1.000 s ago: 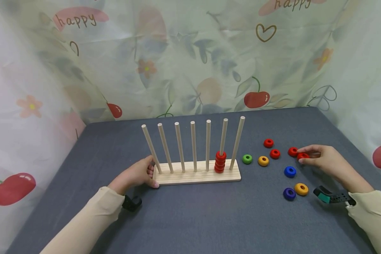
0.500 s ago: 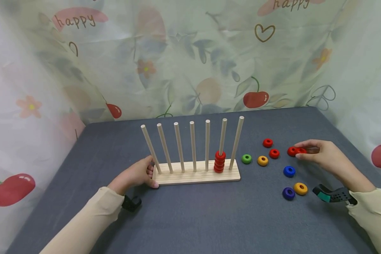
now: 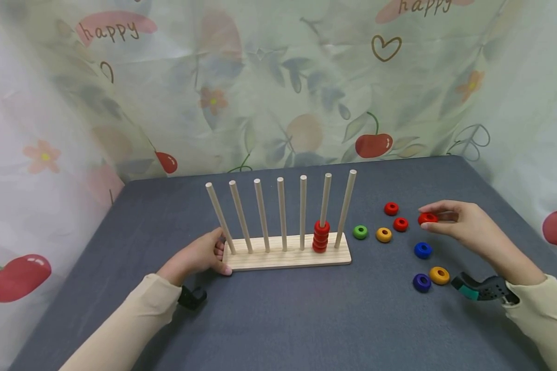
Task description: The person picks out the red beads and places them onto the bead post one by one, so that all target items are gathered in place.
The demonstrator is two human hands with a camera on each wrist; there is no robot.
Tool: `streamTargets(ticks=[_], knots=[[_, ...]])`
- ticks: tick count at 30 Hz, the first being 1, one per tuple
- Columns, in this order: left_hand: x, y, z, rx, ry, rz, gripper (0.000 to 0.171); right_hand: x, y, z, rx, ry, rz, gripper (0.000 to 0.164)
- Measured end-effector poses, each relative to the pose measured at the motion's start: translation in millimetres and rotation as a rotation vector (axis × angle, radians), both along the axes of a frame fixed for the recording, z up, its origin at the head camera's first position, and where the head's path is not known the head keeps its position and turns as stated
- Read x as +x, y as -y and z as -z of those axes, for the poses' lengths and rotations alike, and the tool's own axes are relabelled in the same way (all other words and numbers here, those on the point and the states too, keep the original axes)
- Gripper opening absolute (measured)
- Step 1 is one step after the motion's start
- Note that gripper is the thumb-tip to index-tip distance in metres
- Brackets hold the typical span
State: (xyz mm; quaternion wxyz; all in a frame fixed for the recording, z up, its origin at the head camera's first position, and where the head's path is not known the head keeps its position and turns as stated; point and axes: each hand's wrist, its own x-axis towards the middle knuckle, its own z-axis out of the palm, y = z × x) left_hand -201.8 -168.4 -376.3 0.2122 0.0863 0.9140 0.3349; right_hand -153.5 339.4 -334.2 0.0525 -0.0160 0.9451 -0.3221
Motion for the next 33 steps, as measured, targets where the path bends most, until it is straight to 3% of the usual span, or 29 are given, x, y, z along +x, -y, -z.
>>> streamTargets(ticks=[24,33], knots=[[1.7,0,-1.7,0.017,0.018,-0.012,0.066,23.6,54,-29.8,-0.033,-0.1,-0.001,0.047],[1.8,-1,-2.1,0.018,0.015,-0.007,0.067,31.9,68,-43.6,-0.122,-0.177,-0.043,0.042]])
